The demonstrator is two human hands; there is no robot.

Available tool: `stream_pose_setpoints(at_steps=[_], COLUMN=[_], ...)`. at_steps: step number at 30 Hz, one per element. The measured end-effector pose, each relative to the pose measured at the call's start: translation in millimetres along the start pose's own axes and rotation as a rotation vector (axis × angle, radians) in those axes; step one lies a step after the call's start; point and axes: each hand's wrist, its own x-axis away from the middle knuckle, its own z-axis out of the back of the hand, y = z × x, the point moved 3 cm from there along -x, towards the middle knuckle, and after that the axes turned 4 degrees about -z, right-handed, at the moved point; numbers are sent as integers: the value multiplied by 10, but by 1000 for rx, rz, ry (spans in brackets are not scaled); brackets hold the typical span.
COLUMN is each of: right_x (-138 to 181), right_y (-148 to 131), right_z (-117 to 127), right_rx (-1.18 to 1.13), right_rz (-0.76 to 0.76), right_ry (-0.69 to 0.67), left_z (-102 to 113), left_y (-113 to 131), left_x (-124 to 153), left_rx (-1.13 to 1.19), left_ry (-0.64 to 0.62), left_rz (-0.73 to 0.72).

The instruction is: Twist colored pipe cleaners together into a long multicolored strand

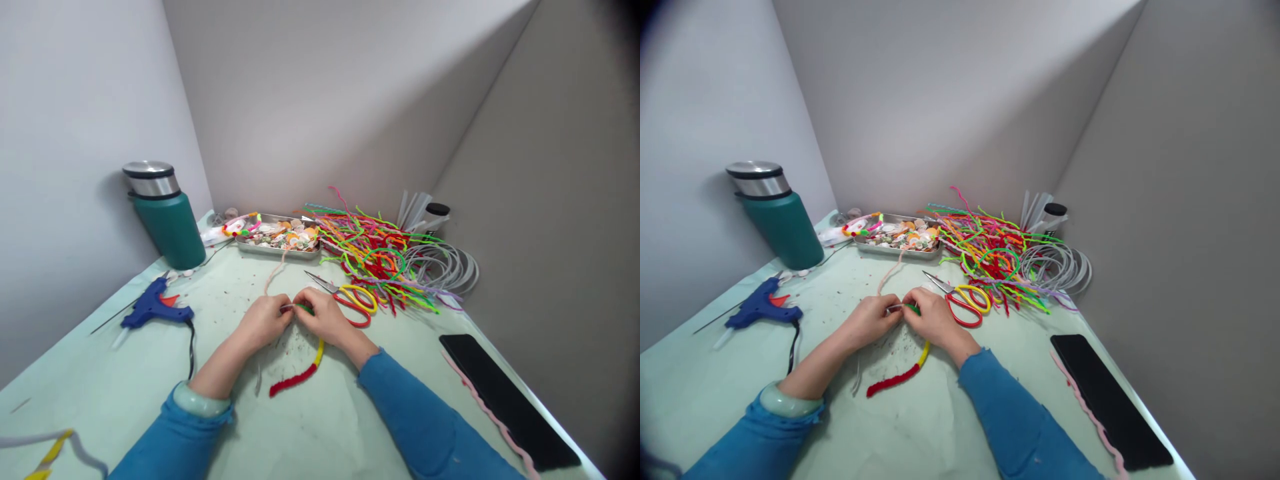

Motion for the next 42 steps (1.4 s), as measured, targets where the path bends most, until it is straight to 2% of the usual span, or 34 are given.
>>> stream_pose_setpoints(at_steps=[8,15,21,28,33,37,42], right_x=[16,31,45,42,25,25,45], right_y=[11,32,38,0,-24,-59,-115], right_z=[-9,11,-6,-26,-45,-29,43], right_rx=[99,203,293,516,631,609,445], right_rz=[66,114,176,173,185,189,248], right_ry=[28,44,33,99,98,85,117], left_z=[16,-39,-60,-25,-47,-59,0], left_y=[-40,-26,28,89,68,30,56], left_x=[-10,7,19,34,25,9,0], left_rx=[145,698,966,1063,1085,1077,1064], left_ry=[-13,-173,-195,-210,-213,-182,-126], left_rz=[91,290,341,305,322,360,394])
